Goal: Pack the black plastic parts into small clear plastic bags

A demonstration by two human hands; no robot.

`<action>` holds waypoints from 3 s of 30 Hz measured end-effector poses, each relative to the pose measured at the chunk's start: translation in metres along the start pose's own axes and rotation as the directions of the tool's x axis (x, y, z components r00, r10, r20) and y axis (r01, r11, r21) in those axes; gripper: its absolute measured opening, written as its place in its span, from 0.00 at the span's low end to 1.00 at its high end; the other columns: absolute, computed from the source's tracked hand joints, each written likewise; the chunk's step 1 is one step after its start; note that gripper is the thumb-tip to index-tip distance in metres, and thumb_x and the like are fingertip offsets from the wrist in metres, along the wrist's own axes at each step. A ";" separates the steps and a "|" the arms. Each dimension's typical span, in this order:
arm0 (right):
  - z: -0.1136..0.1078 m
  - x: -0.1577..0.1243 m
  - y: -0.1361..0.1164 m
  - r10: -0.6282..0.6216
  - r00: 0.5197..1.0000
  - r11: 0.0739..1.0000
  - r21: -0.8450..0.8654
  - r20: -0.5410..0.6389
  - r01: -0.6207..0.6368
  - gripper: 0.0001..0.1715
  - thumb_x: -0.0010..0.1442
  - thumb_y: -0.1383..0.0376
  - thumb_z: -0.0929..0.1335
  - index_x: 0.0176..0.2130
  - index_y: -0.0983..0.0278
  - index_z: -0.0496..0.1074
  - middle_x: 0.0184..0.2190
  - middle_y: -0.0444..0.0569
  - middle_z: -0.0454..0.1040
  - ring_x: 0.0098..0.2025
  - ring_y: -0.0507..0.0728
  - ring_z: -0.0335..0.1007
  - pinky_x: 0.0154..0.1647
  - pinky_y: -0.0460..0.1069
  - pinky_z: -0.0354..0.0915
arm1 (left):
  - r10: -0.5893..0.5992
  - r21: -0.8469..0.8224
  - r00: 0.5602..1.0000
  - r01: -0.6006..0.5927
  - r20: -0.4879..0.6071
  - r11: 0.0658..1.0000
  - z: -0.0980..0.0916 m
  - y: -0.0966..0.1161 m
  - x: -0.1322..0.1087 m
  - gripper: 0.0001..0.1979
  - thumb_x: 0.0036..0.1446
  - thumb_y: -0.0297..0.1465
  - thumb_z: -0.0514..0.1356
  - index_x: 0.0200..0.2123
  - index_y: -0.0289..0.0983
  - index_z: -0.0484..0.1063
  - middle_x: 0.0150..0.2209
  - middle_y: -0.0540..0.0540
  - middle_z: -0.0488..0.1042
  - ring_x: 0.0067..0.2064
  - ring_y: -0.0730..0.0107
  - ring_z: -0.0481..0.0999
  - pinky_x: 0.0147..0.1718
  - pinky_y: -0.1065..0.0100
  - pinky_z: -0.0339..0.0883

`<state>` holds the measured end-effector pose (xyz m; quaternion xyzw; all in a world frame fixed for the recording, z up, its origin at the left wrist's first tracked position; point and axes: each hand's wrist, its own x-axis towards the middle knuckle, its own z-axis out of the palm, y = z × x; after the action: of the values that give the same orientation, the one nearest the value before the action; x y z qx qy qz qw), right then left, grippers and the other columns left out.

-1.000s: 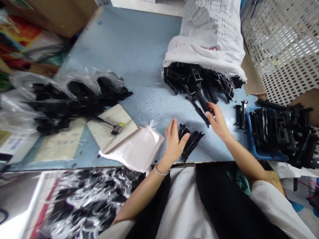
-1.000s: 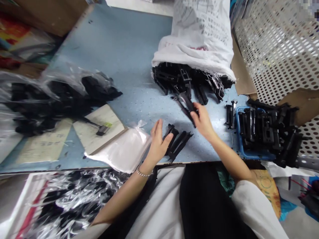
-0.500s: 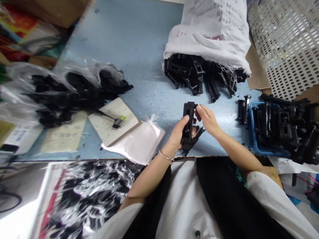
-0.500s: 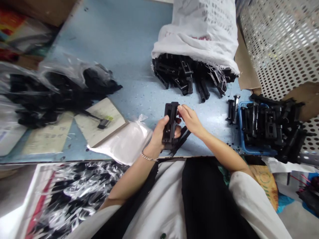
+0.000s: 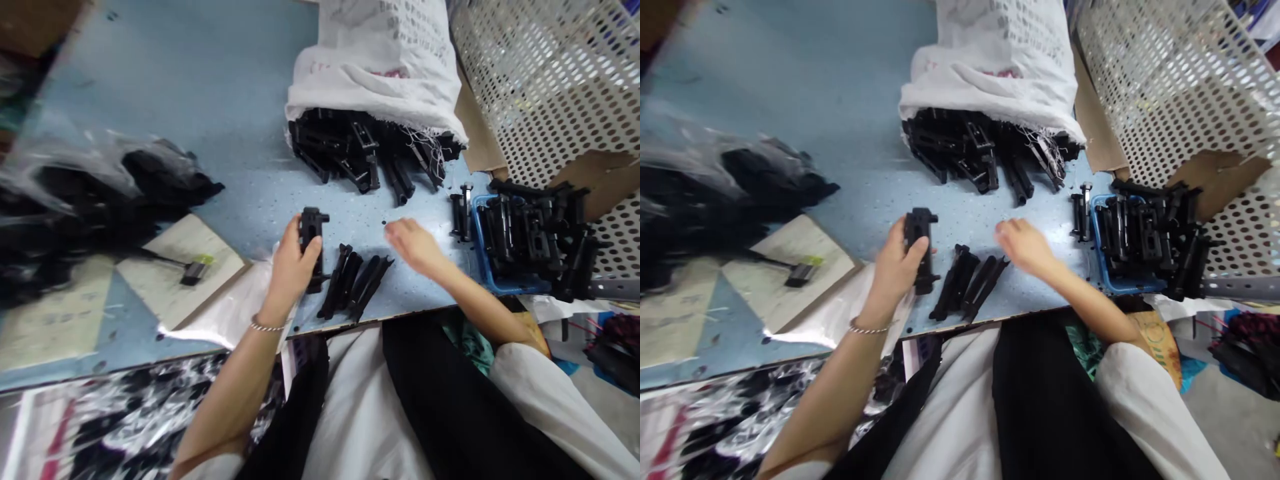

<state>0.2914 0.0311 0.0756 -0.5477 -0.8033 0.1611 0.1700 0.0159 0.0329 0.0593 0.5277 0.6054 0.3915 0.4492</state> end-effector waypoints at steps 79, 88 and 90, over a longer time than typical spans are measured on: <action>0.003 0.030 -0.020 -0.267 0.944 0.963 -0.010 -0.194 0.271 0.27 0.74 0.48 0.55 0.37 0.60 0.70 0.36 0.53 0.70 0.41 0.62 0.63 0.46 0.58 0.62 | -0.113 -0.430 0.981 0.171 0.158 0.886 0.071 0.038 -0.055 0.21 0.63 0.50 0.60 0.48 0.39 0.73 0.44 0.43 0.79 0.51 0.55 0.78 0.47 0.61 0.73; 0.014 -0.005 -0.047 -0.410 0.912 0.912 0.035 0.000 0.410 0.29 0.73 0.45 0.56 0.38 0.61 0.72 0.34 0.52 0.73 0.38 0.60 0.64 0.40 0.55 0.59 | -0.242 -0.434 0.968 0.248 0.070 0.866 0.045 0.036 -0.027 0.25 0.65 0.55 0.54 0.40 0.39 0.73 0.28 0.47 0.73 0.31 0.62 0.76 0.30 0.64 0.71; 0.022 -0.022 -0.055 -0.445 0.894 0.894 -0.026 0.054 0.447 0.27 0.72 0.46 0.59 0.36 0.62 0.73 0.33 0.52 0.73 0.38 0.60 0.64 0.38 0.54 0.58 | -0.233 -0.435 0.968 0.249 0.090 0.865 0.045 0.037 -0.025 0.24 0.65 0.55 0.54 0.42 0.40 0.73 0.28 0.48 0.72 0.29 0.64 0.75 0.30 0.64 0.71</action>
<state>0.2434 -0.0099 0.0781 -0.3481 -0.9140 0.1156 0.1732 0.0702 0.0136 0.0843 0.3385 0.5536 0.4507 0.6131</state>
